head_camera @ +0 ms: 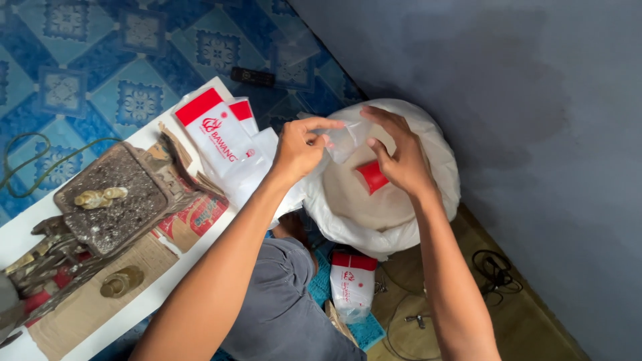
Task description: Scooping white powder from a large sack into small plastic bags using a cup, weighing each bag on a scale, and placing them into a storage tub.
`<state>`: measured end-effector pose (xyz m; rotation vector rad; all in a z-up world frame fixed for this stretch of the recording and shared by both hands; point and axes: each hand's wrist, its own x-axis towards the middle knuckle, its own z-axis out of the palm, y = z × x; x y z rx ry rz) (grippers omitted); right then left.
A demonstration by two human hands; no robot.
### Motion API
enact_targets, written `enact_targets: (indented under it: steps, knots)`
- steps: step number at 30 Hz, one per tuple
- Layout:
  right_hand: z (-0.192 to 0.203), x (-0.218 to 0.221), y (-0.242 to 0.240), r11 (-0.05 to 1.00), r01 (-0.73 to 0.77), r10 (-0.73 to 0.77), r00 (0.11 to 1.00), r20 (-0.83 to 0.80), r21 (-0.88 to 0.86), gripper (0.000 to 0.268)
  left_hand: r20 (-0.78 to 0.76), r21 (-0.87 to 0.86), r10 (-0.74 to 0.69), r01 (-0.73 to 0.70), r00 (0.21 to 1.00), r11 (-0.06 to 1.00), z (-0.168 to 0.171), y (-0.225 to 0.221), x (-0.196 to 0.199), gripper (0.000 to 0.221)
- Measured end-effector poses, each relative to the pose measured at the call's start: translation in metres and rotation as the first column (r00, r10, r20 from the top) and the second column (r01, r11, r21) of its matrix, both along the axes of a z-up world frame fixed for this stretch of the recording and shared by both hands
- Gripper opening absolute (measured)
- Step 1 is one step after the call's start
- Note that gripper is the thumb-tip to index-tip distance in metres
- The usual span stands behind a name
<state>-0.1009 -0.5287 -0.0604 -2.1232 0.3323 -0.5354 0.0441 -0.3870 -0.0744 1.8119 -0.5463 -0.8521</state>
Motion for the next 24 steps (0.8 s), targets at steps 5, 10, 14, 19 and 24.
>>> enact_targets:
  steps: [5, 10, 14, 19, 24]
  knots:
    - [0.008, 0.032, -0.006, 0.994, -0.097, 0.097, 0.995, 0.004, 0.049, 0.029, -0.086, -0.160, 0.119, -0.132, 0.989, 0.978, -0.020, -0.003, 0.011, 0.043]
    - [-0.001, 0.066, -0.008, 0.973, -0.163, 0.165, 0.986, 0.006, 0.163, 0.025, -0.211, -0.178, 0.193, -0.232, 0.958, 0.956, -0.036, -0.004, 0.020, 0.041]
    - [-0.025, 0.098, -0.023, 0.952, -0.049, 0.080, 0.993, -0.089, 0.302, 0.012, -0.257, -0.154, 0.257, -0.302, 0.932, 0.941, -0.053, 0.001, 0.027, 0.043]
    - [-0.030, 0.137, -0.057, 0.791, 0.232, -0.395, 0.900, 0.185, 0.566, 0.016, -0.296, -0.035, 0.322, -0.347, 0.899, 0.937, -0.012, 0.007, 0.028, 0.050]
    - [0.020, 0.131, -0.047, 0.448, -0.256, 0.624, 0.775, -0.095, 0.857, 0.064, -0.304, -0.132, 0.386, -0.440, 0.871, 0.888, -0.040, 0.001, 0.032, 0.043]
